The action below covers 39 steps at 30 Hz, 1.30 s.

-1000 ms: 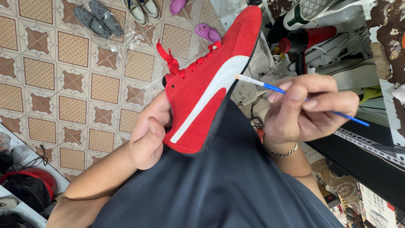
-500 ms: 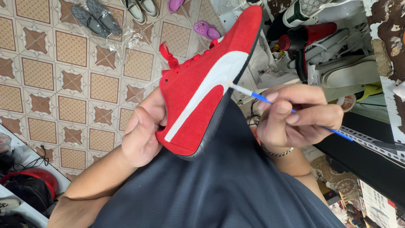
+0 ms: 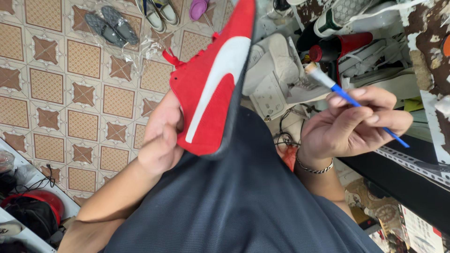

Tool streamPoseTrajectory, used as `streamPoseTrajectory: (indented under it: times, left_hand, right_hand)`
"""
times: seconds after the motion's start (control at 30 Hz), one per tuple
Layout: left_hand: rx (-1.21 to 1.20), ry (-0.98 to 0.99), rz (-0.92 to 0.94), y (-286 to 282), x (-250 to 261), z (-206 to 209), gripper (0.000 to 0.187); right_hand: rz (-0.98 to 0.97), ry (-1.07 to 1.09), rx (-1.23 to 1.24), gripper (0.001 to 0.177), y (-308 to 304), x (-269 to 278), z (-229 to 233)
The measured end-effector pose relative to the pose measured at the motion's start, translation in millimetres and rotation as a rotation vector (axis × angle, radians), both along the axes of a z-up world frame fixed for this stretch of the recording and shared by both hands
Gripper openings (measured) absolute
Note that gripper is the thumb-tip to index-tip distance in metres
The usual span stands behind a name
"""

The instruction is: The person paints the white stripe and sole of a red sneaker using a small brush and white paint. They repeatedly dip the brush into a small container of paint and apply it to the shoe, rotating the shoe to access different areas.

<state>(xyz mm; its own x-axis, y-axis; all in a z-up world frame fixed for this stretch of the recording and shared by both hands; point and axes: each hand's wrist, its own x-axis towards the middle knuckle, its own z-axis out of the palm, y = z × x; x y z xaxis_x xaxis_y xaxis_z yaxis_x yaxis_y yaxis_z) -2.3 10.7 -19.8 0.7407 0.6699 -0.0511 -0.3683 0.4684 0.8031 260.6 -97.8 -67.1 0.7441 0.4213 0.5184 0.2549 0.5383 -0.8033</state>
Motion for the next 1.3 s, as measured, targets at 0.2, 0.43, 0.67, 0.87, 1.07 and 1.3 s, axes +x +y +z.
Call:
streamPoseTrajectory:
  times: [0.2, 0.43, 0.67, 0.87, 1.07, 1.3]
  left_hand:
    - [-0.004, 0.005, 0.087, -6.0, 3.8, -59.5, 0.083]
    - [0.753, 0.409, -0.088, 1.9, 11.7, -86.2, 0.065]
    - [1.009, 0.890, -0.240, -2.8, 53.3, -51.4, 0.046]
    - [1.154, 0.721, -0.135, -4.0, 77.0, -16.8, 0.047]
    - [0.831, 0.591, 0.265, 34.0, 41.6, -3.2, 0.018]
    - [0.852, 0.552, 0.102, 123.6, 64.9, -53.0, 0.065]
  right_hand:
    - [0.219, 0.114, -0.217, 0.032, 27.7, -24.7, 6.7]
    - [0.713, 0.023, -0.527, 0.082, 52.0, -43.8, 4.5]
    - [0.927, 0.266, -0.520, 0.106, 63.0, -29.6, -35.4]
    - [0.916, 0.730, -0.426, 0.095, 44.8, -12.8, -92.6]
    - [0.866, 0.571, -0.457, 0.100, 31.7, 14.1, -95.0]
    - [0.962, 0.229, -0.706, 0.103, 37.7, 43.7, -42.8]
